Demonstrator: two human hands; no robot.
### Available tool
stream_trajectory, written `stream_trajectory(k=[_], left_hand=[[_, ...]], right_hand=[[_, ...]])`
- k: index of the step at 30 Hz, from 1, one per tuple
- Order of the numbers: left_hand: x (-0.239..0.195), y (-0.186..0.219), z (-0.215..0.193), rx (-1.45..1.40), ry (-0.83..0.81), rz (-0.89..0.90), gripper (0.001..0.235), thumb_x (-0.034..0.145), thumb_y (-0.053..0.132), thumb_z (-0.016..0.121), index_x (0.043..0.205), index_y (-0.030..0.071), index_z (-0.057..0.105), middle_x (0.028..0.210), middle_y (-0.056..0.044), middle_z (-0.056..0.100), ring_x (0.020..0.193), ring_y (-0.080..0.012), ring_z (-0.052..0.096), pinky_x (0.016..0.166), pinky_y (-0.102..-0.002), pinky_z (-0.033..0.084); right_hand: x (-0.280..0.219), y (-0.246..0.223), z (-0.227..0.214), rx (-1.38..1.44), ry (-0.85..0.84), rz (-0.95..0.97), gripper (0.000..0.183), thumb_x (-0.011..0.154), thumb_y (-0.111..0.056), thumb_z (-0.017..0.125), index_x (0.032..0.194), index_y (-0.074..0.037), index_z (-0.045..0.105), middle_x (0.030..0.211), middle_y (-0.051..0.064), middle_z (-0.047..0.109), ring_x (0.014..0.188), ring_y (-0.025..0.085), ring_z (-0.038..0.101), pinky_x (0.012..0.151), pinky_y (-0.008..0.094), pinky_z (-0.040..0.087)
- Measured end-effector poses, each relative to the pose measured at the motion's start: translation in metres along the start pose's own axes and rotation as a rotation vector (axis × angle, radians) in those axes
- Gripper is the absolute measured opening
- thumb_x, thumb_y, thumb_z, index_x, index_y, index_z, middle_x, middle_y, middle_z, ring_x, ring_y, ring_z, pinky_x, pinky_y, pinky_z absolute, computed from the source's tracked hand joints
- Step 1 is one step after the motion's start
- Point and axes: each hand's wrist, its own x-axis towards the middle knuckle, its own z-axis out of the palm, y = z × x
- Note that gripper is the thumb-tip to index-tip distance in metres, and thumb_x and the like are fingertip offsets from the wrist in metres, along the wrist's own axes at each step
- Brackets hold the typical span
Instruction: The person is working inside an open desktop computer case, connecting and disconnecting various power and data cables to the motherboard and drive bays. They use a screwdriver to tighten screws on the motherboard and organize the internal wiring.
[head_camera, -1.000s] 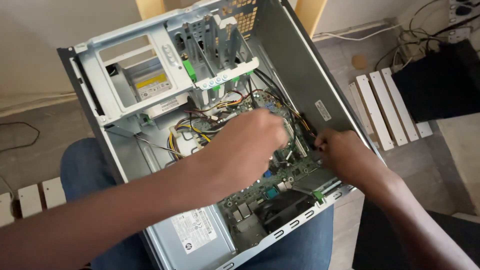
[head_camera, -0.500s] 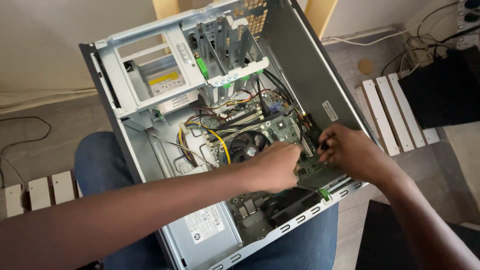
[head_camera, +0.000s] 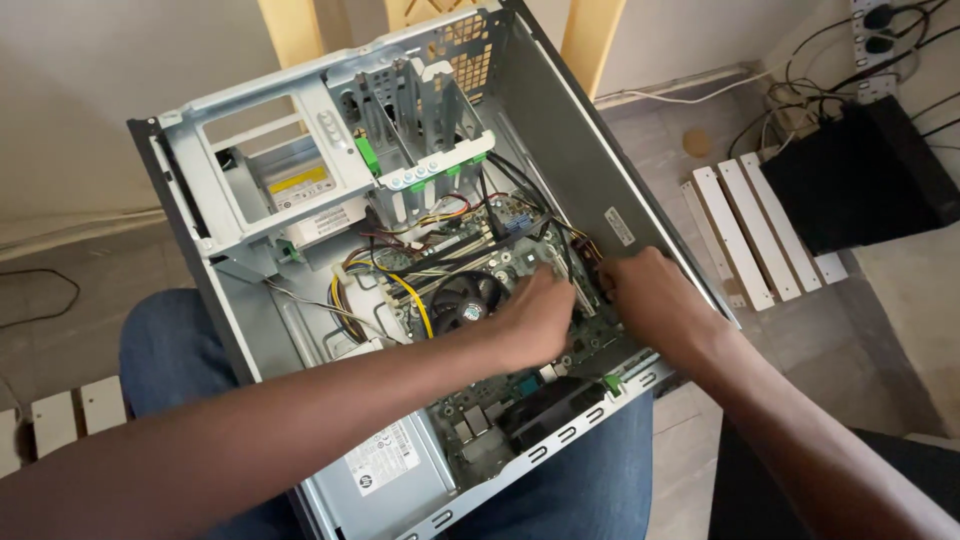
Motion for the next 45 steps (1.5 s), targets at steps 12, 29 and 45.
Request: stream_trajectory(k=[12, 29, 45], left_hand=[[-0.097, 0.013, -0.075, -0.084, -0.226, 0.321, 0.023, 0.094, -0.007, 0.052, 0.083, -0.007, 0.072, 0.082, -0.021, 0.067, 0.071, -0.0316, 0.069, 0.075, -0.038, 0.061], [-0.230, 0.050, -0.116, -0.277, 0.418, -0.061, 0.024, 0.093, 0.025, 0.065, 0.104, 0.019, 0.085, 0.104, 0.002, 0.083, 0.094, -0.0153, 0.082, 0.078, -0.036, 0.067], [-0.237, 0.038, -0.087, -0.272, 0.557, 0.087, 0.017, 0.096, 0.016, 0.065, 0.101, 0.008, 0.079, 0.099, -0.002, 0.078, 0.090, -0.0146, 0.077, 0.082, -0.029, 0.060]], right_hand=[[-0.008, -0.012, -0.025, 0.071, -0.034, 0.047, 0.018, 0.083, -0.022, 0.073, 0.094, -0.010, 0.082, 0.085, 0.023, 0.078, 0.084, 0.042, 0.077, 0.071, 0.051, 0.062], [0.005, -0.024, -0.044, 0.156, -0.353, 0.158, 0.043, 0.085, -0.020, 0.085, 0.125, -0.014, 0.067, 0.126, 0.008, 0.075, 0.116, 0.025, 0.072, 0.096, 0.041, 0.057], [-0.015, -0.038, -0.058, 0.476, -0.249, 0.319, 0.028, 0.102, -0.007, 0.039, 0.116, -0.006, 0.064, 0.106, 0.017, 0.080, 0.093, 0.026, 0.073, 0.082, 0.041, 0.049]])
